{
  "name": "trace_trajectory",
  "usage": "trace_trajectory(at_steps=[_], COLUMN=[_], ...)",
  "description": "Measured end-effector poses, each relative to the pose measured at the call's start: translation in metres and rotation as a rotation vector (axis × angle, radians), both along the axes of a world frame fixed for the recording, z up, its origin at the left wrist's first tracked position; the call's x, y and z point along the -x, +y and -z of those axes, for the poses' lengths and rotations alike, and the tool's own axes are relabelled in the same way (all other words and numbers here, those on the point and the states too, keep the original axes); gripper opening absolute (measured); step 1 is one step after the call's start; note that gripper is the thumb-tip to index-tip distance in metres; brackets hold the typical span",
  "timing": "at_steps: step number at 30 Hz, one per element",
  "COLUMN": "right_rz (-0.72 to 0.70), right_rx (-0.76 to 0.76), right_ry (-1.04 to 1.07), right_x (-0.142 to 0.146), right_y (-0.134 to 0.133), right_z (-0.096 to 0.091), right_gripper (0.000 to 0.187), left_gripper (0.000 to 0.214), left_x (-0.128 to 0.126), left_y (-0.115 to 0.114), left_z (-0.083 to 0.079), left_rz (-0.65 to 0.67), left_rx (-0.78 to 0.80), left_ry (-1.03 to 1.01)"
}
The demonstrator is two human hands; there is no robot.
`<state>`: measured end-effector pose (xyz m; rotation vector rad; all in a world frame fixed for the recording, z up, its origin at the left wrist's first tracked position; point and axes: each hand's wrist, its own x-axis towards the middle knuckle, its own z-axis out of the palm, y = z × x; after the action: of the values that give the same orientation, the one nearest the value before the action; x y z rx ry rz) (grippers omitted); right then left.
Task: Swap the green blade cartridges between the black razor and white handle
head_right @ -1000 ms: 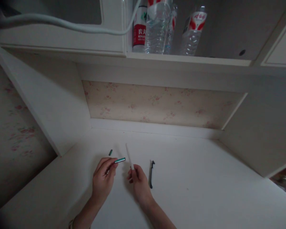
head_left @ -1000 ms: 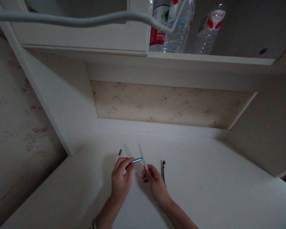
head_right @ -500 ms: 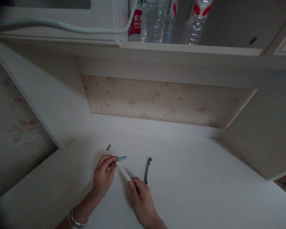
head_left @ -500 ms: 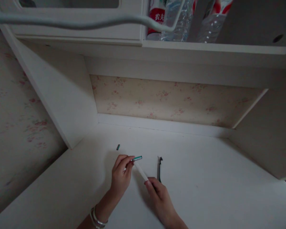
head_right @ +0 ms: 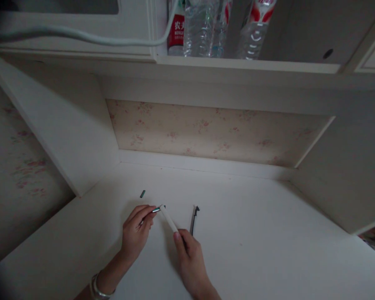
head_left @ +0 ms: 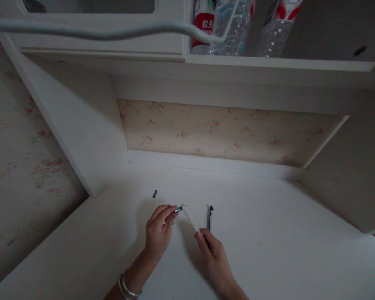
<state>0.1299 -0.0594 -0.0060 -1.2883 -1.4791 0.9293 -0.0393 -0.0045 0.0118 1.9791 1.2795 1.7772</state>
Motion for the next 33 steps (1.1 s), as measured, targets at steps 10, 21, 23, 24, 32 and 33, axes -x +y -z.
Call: trace_trajectory(at_steps=[10,21,23,24,32,33], right_rz=[-0.009,0.007,0.032,0.038,0.006,0.013], right_rx=[0.006,0.013,0.020,0.022,0.044,0.042], right_ry=[0.001,0.017,0.031,0.036,0.031,0.033], right_x=[0.003,0.004,0.002,0.002,0.007,0.007], right_y=[0.000,-0.001,0.001,0.001,-0.003,-0.002], right_z=[-0.001,0.000,-0.001,-0.001,-0.002,-0.002], right_gripper=[0.041,0.039,0.040,0.040,0.040,0.040], left_gripper=[0.018,0.028,0.031,0.033,0.038,0.038], left_x=[-0.006,-0.011,-0.012,-0.012,-0.015,-0.015], left_y=[-0.004,-0.004,-0.003,-0.003,-0.003,-0.003], left_z=[-0.004,-0.007,-0.006,-0.006,-0.006,-0.006], left_rz=[0.116,0.127,0.140,0.146,0.196,0.201], left_rx=[0.192,0.416,0.461,0.484,0.550,0.553], left_ry=[-0.179,-0.344,-0.379,-0.396,-0.506,-0.521])
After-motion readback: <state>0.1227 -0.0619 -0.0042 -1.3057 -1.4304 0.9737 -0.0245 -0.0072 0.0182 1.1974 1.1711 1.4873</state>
